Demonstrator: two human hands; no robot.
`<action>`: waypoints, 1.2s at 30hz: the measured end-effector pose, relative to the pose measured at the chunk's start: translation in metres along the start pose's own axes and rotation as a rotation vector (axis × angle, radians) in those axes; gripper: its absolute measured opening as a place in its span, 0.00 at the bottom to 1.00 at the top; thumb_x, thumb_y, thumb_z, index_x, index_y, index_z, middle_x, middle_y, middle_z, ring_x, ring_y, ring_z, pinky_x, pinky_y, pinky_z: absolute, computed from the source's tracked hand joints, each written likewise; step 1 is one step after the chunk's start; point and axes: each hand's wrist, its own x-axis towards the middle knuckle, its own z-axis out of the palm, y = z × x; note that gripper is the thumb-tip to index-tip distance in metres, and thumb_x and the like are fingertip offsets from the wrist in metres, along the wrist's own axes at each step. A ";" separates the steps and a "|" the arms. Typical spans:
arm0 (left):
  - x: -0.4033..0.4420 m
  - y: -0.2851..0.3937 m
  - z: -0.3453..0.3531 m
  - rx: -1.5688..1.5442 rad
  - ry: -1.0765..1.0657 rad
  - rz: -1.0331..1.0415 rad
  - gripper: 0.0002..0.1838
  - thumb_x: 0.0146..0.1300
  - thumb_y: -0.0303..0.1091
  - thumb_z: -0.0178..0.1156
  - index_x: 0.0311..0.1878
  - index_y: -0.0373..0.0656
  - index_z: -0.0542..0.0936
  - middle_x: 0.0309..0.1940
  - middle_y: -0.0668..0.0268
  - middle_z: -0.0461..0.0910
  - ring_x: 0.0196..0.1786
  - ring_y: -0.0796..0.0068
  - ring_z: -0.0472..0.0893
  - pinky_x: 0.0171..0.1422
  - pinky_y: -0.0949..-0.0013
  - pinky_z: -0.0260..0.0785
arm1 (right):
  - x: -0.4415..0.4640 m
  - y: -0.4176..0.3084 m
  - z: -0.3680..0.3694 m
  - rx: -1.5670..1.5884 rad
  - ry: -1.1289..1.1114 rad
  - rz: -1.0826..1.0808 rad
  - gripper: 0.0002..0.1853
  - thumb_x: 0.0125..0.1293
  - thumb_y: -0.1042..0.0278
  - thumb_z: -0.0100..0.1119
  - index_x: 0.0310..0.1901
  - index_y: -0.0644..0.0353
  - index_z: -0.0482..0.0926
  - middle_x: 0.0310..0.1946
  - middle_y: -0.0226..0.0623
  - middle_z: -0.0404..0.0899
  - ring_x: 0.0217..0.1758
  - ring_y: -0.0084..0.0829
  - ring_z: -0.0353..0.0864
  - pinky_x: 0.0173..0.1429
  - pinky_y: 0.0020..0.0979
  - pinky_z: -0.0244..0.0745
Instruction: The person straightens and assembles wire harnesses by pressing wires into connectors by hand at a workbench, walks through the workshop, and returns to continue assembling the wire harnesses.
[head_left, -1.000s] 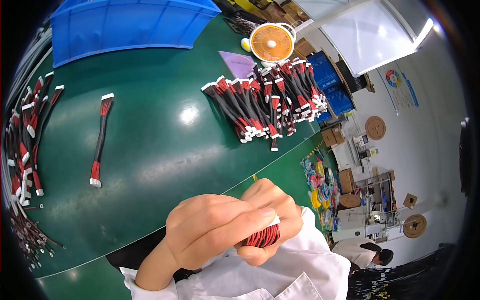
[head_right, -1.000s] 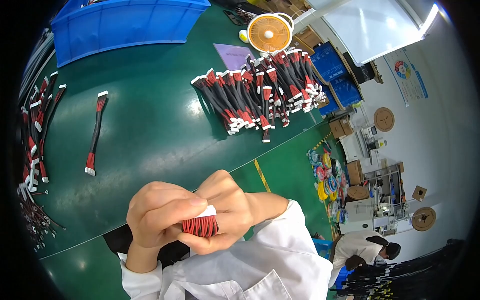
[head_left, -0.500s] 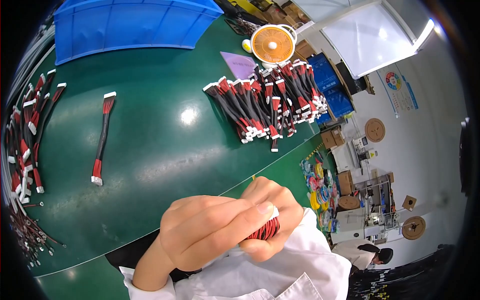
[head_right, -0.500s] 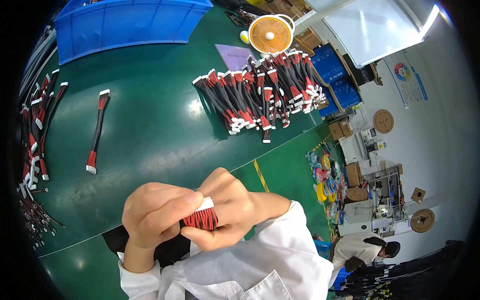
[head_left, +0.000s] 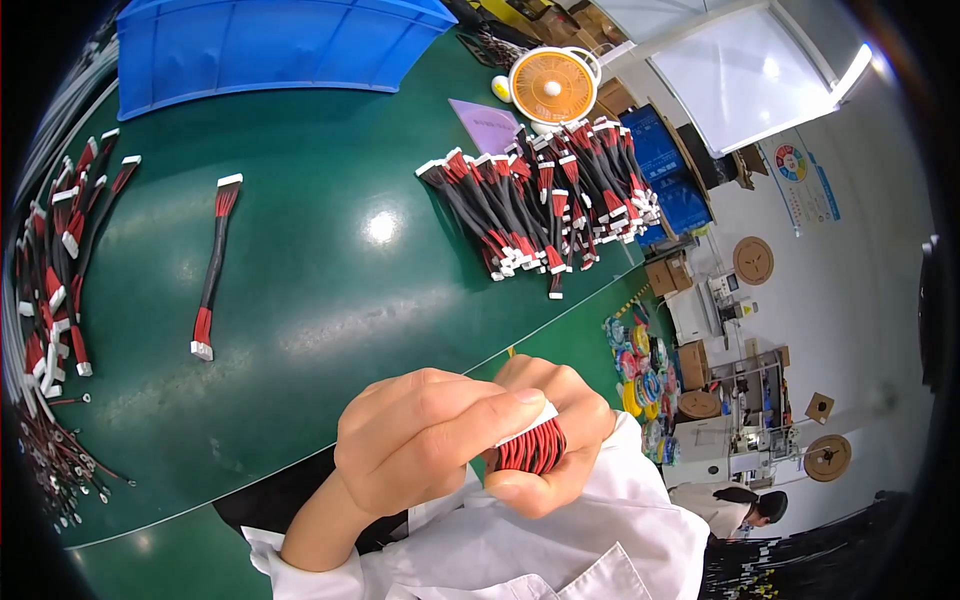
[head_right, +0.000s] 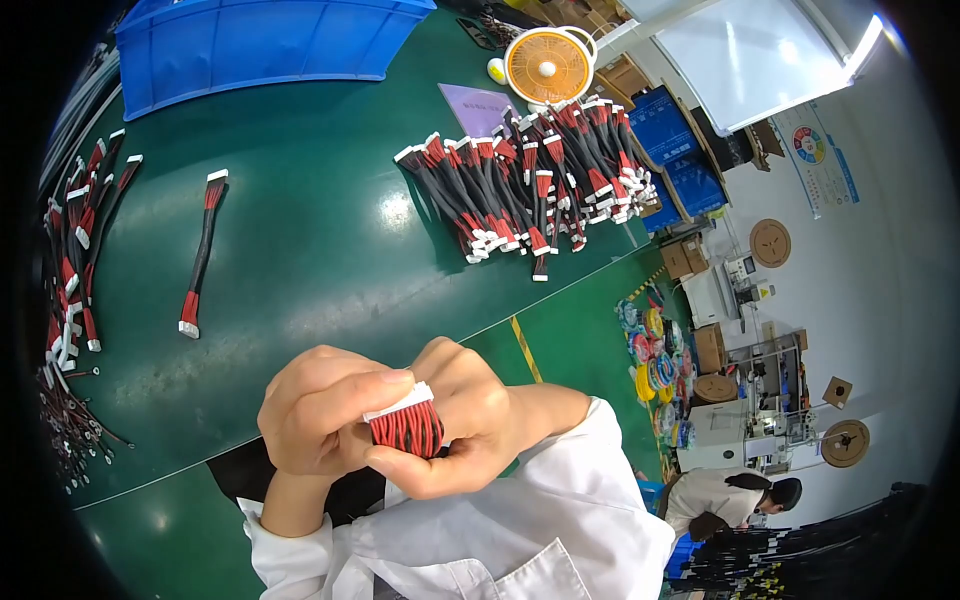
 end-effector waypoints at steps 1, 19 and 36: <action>-0.001 0.000 -0.003 0.000 0.000 0.000 0.09 0.47 0.28 0.54 0.33 0.38 0.79 0.20 0.70 0.78 0.17 0.77 0.76 0.18 0.78 0.67 | 0.000 0.000 0.001 0.000 0.000 0.000 0.13 0.48 0.81 0.61 0.13 0.60 0.68 0.09 0.31 0.67 0.08 0.26 0.64 0.13 0.27 0.51; -0.010 -0.004 -0.004 -0.236 -0.021 -0.133 0.17 0.37 0.20 0.58 0.36 0.36 0.80 0.24 0.64 0.80 0.23 0.71 0.80 0.24 0.73 0.72 | 0.005 -0.005 0.008 -0.305 0.004 -0.020 0.05 0.44 0.79 0.62 0.18 0.66 0.75 0.10 0.33 0.70 0.10 0.28 0.71 0.11 0.25 0.57; -0.011 -0.002 -0.002 -0.192 0.012 -0.194 0.11 0.43 0.25 0.60 0.34 0.41 0.81 0.23 0.67 0.79 0.22 0.74 0.78 0.22 0.76 0.69 | 0.006 -0.006 0.007 -0.365 -0.028 0.014 0.04 0.45 0.78 0.62 0.19 0.66 0.77 0.10 0.32 0.71 0.09 0.26 0.70 0.11 0.24 0.57</action>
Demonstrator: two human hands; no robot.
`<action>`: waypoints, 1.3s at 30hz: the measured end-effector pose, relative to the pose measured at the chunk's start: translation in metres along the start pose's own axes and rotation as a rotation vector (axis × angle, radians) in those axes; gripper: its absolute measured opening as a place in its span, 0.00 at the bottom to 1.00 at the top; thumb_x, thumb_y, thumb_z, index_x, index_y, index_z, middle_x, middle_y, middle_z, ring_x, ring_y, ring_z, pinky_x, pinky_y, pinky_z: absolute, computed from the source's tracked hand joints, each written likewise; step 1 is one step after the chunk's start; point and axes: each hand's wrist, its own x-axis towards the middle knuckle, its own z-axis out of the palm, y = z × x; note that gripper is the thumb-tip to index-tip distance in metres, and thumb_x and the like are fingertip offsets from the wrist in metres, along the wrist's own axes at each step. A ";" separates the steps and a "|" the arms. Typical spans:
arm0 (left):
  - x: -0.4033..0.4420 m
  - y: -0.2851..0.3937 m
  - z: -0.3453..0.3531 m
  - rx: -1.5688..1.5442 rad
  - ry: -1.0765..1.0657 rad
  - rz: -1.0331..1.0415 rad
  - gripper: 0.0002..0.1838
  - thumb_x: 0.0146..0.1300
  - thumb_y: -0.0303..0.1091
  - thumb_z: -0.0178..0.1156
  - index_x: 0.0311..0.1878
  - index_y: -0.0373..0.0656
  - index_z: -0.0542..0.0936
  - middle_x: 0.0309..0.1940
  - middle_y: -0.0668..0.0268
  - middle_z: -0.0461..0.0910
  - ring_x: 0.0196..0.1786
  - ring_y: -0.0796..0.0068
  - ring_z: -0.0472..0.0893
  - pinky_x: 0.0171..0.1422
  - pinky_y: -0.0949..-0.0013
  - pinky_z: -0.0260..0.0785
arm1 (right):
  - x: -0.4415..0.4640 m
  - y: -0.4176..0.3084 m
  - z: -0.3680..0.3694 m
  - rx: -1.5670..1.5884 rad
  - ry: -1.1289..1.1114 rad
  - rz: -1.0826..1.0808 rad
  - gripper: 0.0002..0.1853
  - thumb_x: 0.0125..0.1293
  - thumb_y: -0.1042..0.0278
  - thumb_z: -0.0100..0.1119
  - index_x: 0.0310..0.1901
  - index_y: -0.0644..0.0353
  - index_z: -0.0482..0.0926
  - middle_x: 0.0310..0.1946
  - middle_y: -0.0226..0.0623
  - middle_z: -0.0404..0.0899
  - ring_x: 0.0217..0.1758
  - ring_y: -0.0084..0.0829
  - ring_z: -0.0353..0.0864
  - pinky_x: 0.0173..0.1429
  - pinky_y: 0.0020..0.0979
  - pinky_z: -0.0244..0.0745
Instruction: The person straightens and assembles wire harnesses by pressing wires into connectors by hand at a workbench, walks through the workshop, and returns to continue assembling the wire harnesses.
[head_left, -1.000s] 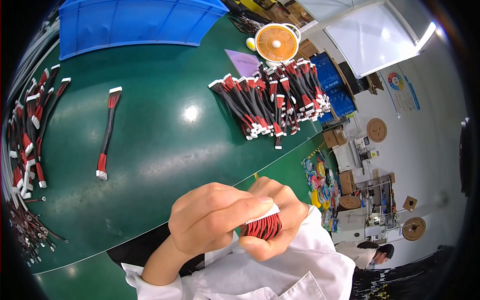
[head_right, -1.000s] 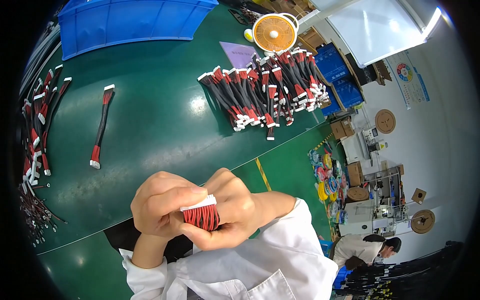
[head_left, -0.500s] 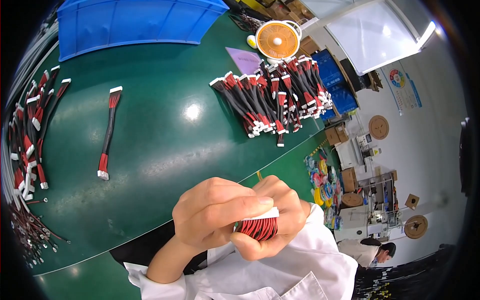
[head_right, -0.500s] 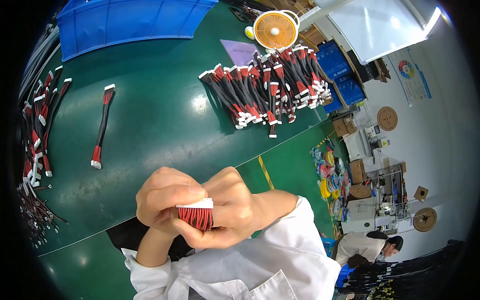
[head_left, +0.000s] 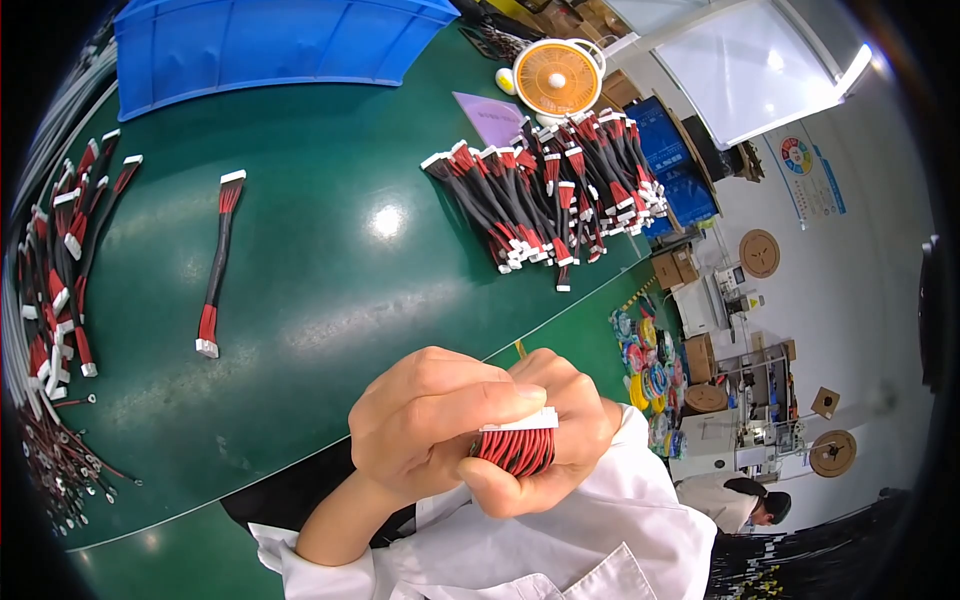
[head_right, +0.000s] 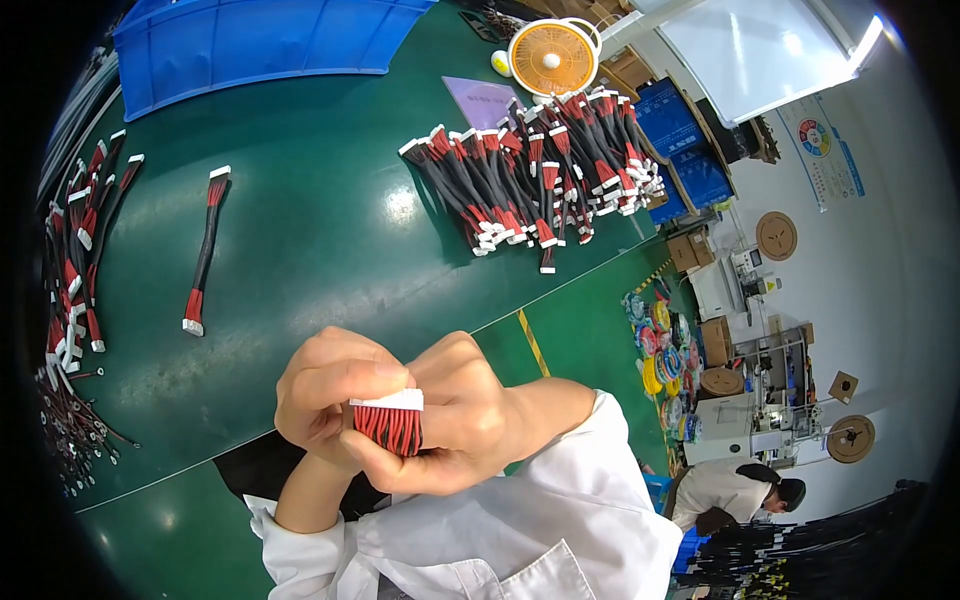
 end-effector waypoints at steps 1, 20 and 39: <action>0.000 0.000 0.000 0.000 0.000 0.000 0.11 0.43 0.25 0.60 0.34 0.41 0.81 0.23 0.67 0.79 0.22 0.74 0.78 0.22 0.76 0.69 | 0.000 0.000 0.001 0.000 0.000 0.000 0.04 0.45 0.78 0.62 0.19 0.66 0.77 0.10 0.32 0.71 0.09 0.26 0.70 0.11 0.24 0.57; -0.004 0.000 -0.003 -0.010 -0.075 0.064 0.14 0.50 0.31 0.68 0.37 0.38 0.76 0.28 0.64 0.78 0.24 0.75 0.77 0.26 0.75 0.68 | -0.002 0.003 0.001 0.039 0.015 -0.028 0.06 0.45 0.77 0.63 0.17 0.65 0.75 0.10 0.33 0.71 0.09 0.27 0.71 0.11 0.25 0.58; 0.017 -0.002 -0.052 0.421 0.073 -0.084 0.19 0.50 0.15 0.60 0.48 0.35 0.77 0.34 0.59 0.78 0.30 0.70 0.76 0.32 0.75 0.69 | 0.010 0.024 0.003 0.370 -0.284 0.468 0.06 0.66 0.75 0.52 0.37 0.70 0.75 0.15 0.33 0.74 0.15 0.19 0.69 0.19 0.24 0.62</action>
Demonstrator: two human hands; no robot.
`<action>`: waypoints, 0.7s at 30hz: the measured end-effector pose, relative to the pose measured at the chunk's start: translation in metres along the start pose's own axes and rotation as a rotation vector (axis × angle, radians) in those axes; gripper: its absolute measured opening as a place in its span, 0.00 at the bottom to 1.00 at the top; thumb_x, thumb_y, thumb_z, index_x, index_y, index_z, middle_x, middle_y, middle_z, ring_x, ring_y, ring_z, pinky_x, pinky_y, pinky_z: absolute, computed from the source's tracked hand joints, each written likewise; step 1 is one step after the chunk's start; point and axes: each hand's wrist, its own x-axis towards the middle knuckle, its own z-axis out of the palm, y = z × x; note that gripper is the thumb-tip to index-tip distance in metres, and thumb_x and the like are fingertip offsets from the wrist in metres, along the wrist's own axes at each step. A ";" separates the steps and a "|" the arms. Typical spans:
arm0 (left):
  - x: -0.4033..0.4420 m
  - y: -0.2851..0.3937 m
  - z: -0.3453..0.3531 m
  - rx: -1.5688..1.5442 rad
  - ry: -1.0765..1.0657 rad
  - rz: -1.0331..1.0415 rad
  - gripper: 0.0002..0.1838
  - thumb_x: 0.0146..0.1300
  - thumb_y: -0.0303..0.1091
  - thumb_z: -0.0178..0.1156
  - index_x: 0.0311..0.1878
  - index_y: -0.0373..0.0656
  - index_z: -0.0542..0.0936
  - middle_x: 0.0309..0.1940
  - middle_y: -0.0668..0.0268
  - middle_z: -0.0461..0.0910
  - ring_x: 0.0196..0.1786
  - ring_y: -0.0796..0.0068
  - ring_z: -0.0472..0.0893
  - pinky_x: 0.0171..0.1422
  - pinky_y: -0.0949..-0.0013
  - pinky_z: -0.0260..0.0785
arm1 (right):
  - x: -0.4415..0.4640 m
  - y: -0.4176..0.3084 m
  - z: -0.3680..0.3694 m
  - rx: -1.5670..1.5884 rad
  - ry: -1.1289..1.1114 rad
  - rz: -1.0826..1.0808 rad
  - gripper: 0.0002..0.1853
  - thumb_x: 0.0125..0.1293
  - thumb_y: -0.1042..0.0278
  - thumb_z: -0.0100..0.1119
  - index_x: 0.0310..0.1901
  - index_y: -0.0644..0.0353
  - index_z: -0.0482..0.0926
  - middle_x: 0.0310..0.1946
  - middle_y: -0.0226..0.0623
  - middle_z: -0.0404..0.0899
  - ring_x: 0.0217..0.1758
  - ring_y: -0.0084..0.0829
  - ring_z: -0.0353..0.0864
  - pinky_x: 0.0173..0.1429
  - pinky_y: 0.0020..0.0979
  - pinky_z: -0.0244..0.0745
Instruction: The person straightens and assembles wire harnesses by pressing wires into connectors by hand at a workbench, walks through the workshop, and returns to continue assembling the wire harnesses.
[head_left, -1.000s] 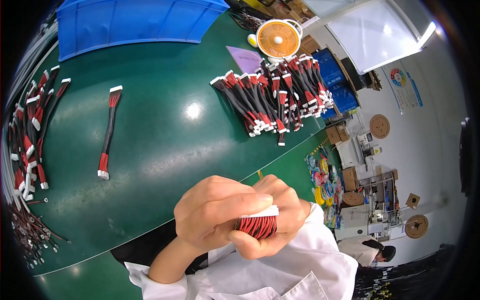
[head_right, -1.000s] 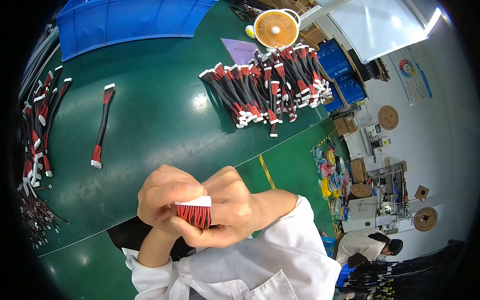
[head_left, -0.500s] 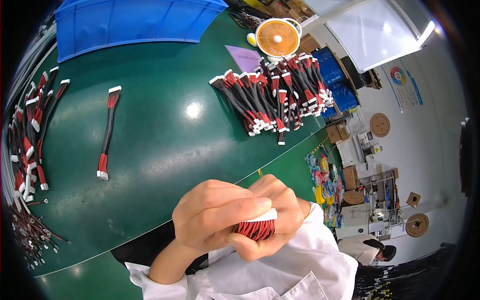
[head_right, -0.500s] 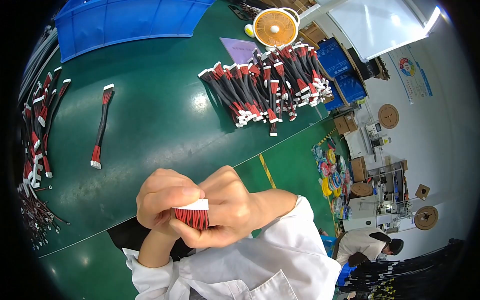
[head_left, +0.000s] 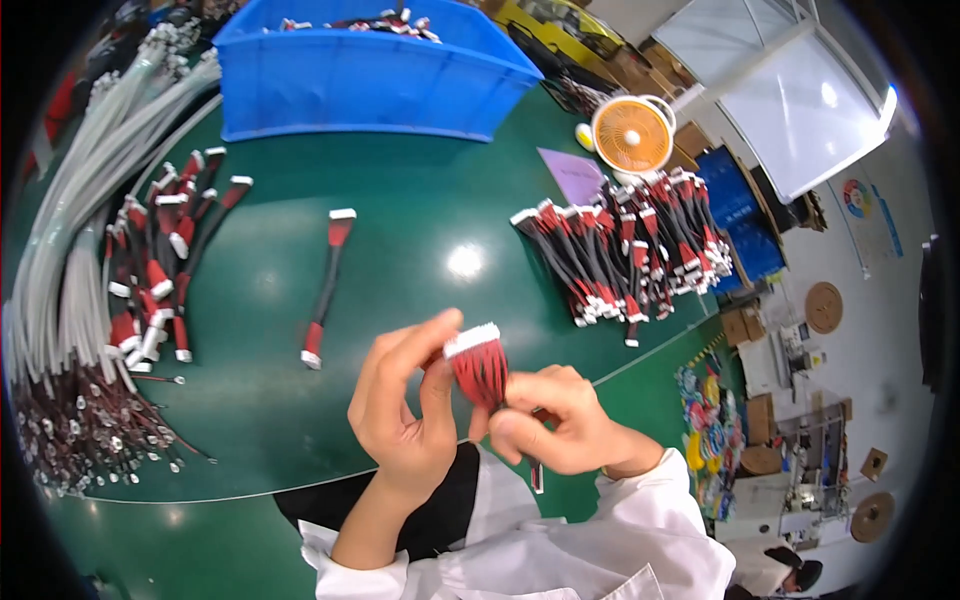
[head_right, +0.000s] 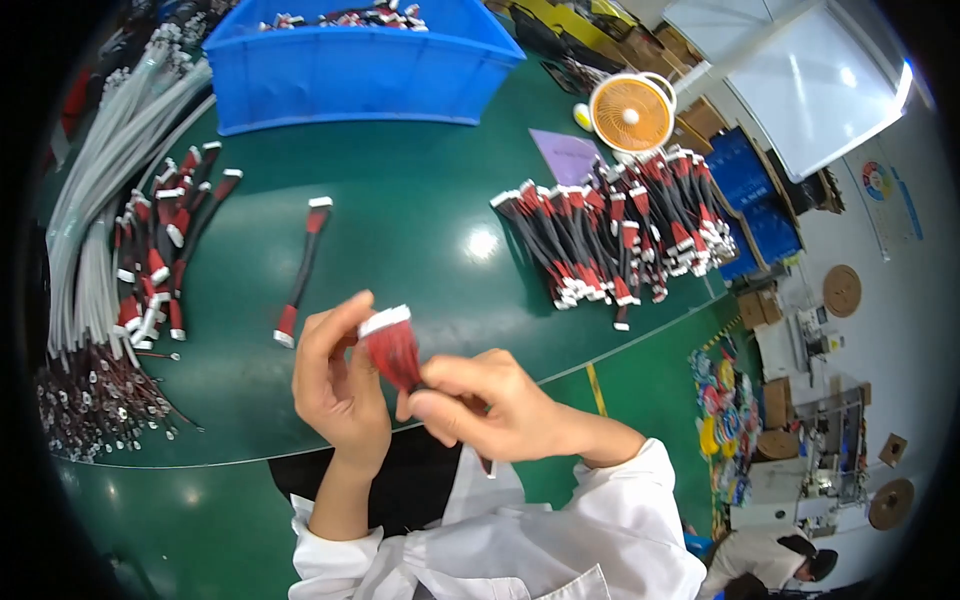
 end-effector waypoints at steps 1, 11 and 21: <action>0.003 0.002 -0.003 0.035 0.014 -0.126 0.19 0.52 0.16 0.60 0.49 0.35 0.76 0.37 0.58 0.78 0.32 0.71 0.76 0.34 0.75 0.68 | 0.007 0.002 0.000 0.094 0.080 0.025 0.07 0.68 0.74 0.50 0.37 0.70 0.74 0.16 0.31 0.74 0.16 0.17 0.69 0.20 0.23 0.62; 0.002 -0.001 -0.066 0.706 -0.315 -0.149 0.21 0.52 0.21 0.62 0.52 0.38 0.75 0.43 0.57 0.75 0.35 0.66 0.76 0.37 0.69 0.70 | 0.104 0.001 -0.071 0.085 0.245 0.051 0.15 0.73 0.59 0.42 0.50 0.60 0.71 0.20 0.26 0.73 0.22 0.11 0.63 0.25 0.16 0.54; -0.004 -0.004 -0.067 0.787 -0.499 -0.050 0.16 0.54 0.26 0.62 0.48 0.38 0.76 0.42 0.58 0.74 0.41 0.57 0.75 0.45 0.62 0.69 | 0.244 -0.002 -0.225 -0.333 0.968 -0.411 0.14 0.67 0.63 0.52 0.44 0.68 0.74 0.15 0.31 0.74 0.20 0.17 0.70 0.29 0.23 0.64</action>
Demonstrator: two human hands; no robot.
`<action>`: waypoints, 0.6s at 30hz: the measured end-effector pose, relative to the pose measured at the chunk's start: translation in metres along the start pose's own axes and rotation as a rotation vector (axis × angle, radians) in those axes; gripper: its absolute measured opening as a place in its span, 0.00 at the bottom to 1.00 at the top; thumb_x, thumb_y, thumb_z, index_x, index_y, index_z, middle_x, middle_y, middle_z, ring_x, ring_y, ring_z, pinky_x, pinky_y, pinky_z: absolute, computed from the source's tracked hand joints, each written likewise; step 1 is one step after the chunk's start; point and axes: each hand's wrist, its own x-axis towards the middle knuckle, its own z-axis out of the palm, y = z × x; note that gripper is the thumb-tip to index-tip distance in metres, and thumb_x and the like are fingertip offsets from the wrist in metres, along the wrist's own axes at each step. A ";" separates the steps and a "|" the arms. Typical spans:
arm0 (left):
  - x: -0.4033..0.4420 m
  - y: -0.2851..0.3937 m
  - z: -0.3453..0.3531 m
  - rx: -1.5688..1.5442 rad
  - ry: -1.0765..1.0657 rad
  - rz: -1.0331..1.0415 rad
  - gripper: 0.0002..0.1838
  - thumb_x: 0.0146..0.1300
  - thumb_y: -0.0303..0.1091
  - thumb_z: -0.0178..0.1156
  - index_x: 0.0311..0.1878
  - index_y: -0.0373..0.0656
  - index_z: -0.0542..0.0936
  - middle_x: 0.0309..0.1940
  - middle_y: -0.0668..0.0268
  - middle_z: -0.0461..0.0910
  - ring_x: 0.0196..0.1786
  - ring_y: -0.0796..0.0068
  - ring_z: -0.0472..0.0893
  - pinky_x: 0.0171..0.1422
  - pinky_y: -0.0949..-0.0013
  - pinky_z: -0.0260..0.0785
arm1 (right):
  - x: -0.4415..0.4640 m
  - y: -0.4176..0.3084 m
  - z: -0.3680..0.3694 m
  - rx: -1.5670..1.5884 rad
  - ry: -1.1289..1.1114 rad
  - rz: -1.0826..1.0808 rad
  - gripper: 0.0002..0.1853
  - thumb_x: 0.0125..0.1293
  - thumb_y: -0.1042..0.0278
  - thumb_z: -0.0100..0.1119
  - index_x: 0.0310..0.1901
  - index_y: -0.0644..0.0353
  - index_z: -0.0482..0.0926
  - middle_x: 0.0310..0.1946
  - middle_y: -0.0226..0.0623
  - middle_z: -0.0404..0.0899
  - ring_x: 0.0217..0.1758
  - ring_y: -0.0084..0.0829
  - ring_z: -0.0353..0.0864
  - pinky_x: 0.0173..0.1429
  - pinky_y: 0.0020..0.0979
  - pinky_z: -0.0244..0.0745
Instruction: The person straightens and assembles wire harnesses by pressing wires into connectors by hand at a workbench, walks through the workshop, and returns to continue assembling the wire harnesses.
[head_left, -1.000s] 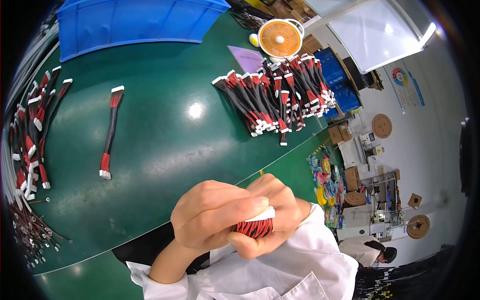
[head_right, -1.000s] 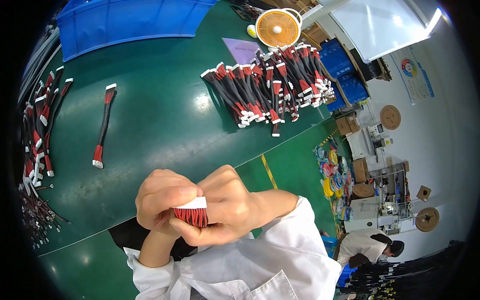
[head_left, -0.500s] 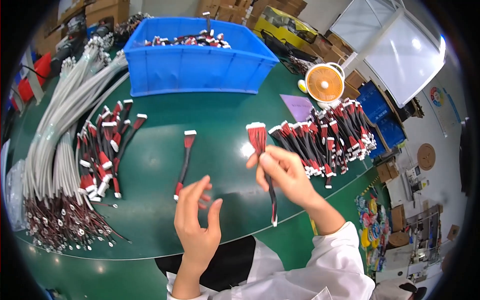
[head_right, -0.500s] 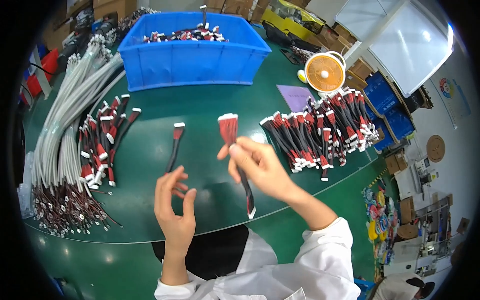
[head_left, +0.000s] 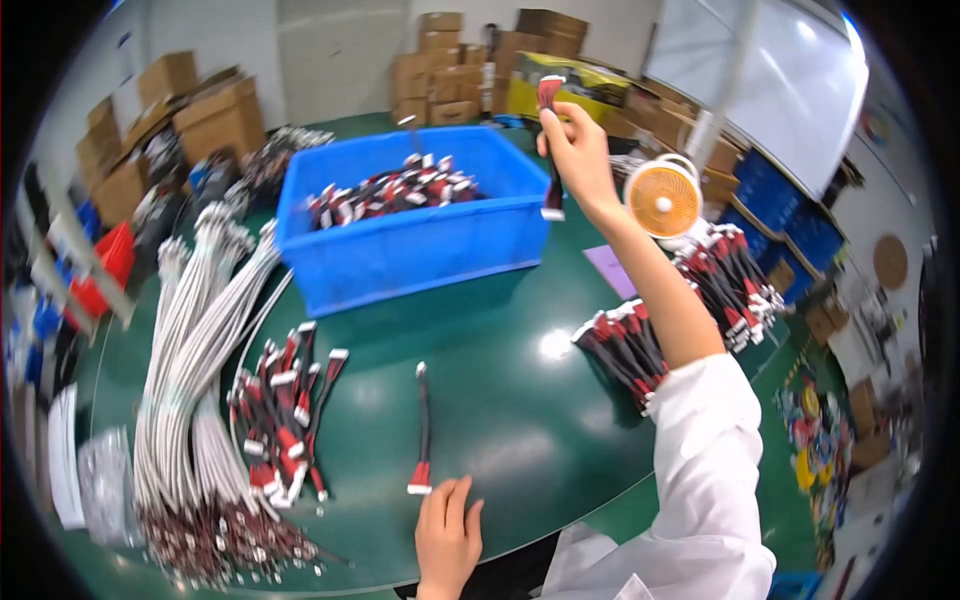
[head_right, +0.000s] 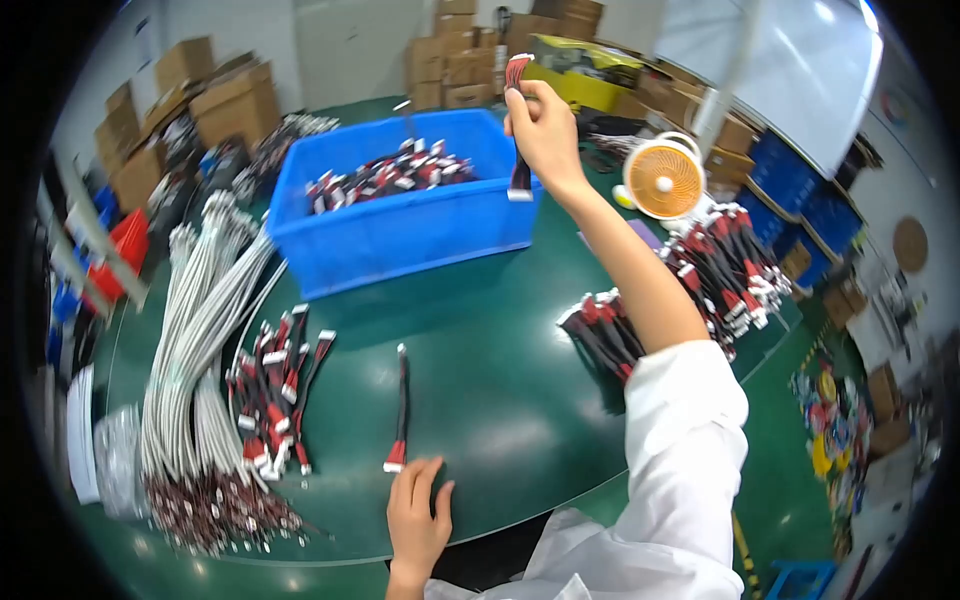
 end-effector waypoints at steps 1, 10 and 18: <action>0.002 0.007 -0.003 -0.012 -0.063 -0.013 0.16 0.53 0.25 0.62 0.47 0.38 0.76 0.42 0.57 0.74 0.42 0.56 0.76 0.45 0.62 0.70 | 0.019 0.028 -0.010 -0.139 0.096 0.060 0.16 0.66 0.59 0.52 0.45 0.65 0.75 0.16 0.33 0.76 0.21 0.24 0.75 0.30 0.28 0.67; 0.005 0.009 0.013 0.134 -0.285 0.028 0.16 0.53 0.29 0.63 0.48 0.43 0.78 0.42 0.58 0.75 0.45 0.56 0.75 0.48 0.61 0.69 | 0.053 0.211 -0.030 -0.536 -0.003 0.489 0.14 0.58 0.53 0.56 0.40 0.51 0.83 0.39 0.47 0.82 0.47 0.47 0.80 0.51 0.43 0.73; 0.008 0.008 0.016 0.176 -0.309 0.066 0.15 0.54 0.27 0.63 0.46 0.40 0.77 0.40 0.55 0.74 0.44 0.53 0.75 0.47 0.60 0.69 | 0.035 0.182 -0.040 -0.624 0.003 0.653 0.16 0.62 0.58 0.53 0.37 0.64 0.81 0.42 0.54 0.79 0.49 0.50 0.78 0.52 0.46 0.73</action>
